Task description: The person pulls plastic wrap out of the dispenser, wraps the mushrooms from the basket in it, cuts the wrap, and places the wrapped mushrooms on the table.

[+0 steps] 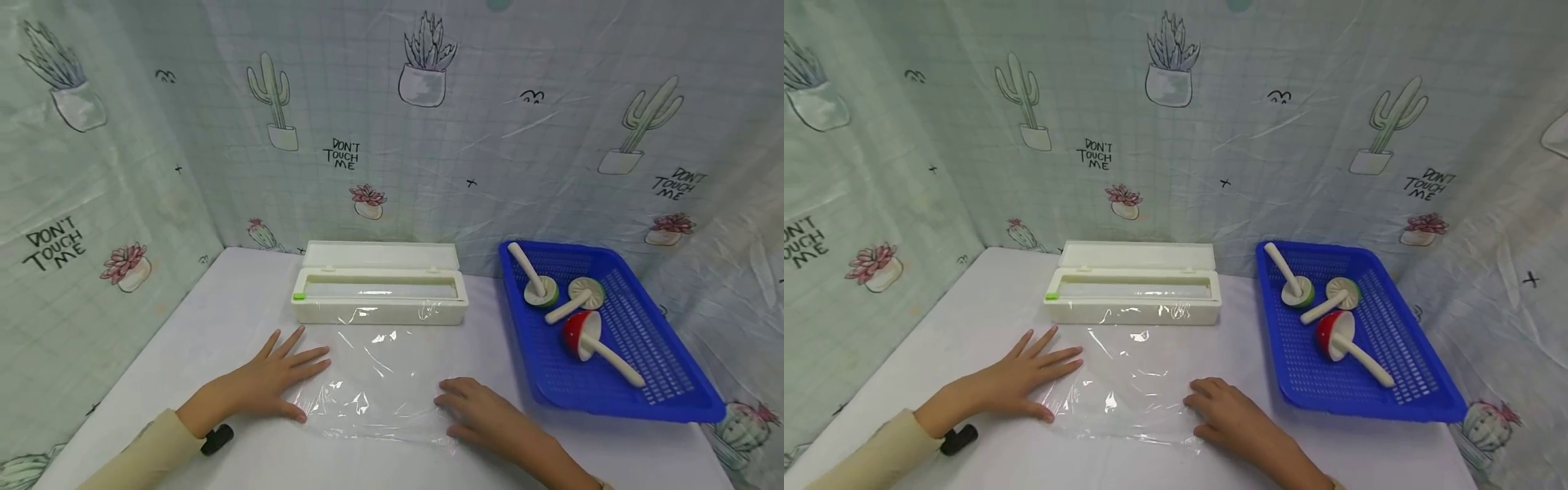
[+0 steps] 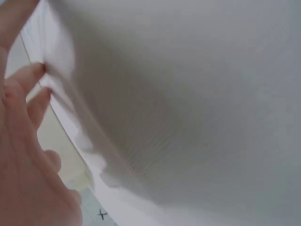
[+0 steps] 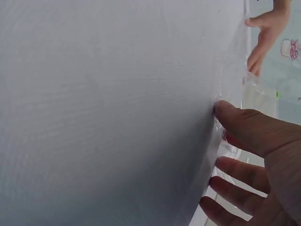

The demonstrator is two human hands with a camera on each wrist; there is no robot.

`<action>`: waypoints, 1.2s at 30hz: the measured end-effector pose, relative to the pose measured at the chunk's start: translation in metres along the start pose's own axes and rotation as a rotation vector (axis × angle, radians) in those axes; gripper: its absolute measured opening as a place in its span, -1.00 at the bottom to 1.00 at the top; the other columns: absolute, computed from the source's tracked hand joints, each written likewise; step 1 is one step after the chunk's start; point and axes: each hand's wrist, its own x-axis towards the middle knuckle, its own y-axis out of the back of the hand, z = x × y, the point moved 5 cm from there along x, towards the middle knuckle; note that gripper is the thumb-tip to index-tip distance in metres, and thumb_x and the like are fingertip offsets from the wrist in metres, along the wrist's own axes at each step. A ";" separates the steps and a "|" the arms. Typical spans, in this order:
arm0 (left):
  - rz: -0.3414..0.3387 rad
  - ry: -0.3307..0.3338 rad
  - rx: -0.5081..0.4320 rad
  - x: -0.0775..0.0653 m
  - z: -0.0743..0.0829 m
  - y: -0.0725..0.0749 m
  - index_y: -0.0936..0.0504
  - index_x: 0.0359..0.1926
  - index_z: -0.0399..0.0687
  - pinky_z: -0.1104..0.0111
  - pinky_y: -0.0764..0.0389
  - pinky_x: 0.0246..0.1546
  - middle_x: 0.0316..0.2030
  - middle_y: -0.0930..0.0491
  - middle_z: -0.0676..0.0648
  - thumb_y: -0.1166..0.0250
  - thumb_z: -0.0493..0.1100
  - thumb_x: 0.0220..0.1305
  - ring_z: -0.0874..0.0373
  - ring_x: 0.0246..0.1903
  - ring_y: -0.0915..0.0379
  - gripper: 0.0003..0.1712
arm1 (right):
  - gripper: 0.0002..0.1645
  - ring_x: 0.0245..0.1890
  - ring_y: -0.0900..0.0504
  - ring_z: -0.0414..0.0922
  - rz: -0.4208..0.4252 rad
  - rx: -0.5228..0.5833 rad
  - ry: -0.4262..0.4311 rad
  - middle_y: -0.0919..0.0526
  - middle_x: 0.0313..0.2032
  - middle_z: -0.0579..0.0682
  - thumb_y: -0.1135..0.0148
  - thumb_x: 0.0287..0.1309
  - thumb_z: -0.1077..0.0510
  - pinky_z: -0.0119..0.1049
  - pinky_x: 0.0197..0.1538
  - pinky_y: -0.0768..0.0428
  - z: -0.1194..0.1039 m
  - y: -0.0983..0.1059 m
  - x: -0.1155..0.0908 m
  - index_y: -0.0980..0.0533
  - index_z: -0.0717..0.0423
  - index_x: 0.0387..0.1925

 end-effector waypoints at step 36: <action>-0.211 0.057 -0.079 0.030 -0.021 0.006 0.01 0.61 0.44 -0.64 0.38 0.16 0.62 0.12 0.17 -0.16 0.65 0.05 -0.39 0.54 0.52 0.17 | -0.32 0.28 -0.50 0.09 -0.079 -0.030 0.041 -0.39 0.41 0.12 -0.42 0.24 0.10 0.00 0.19 -0.60 -0.010 0.068 -0.017 -0.44 -0.02 0.37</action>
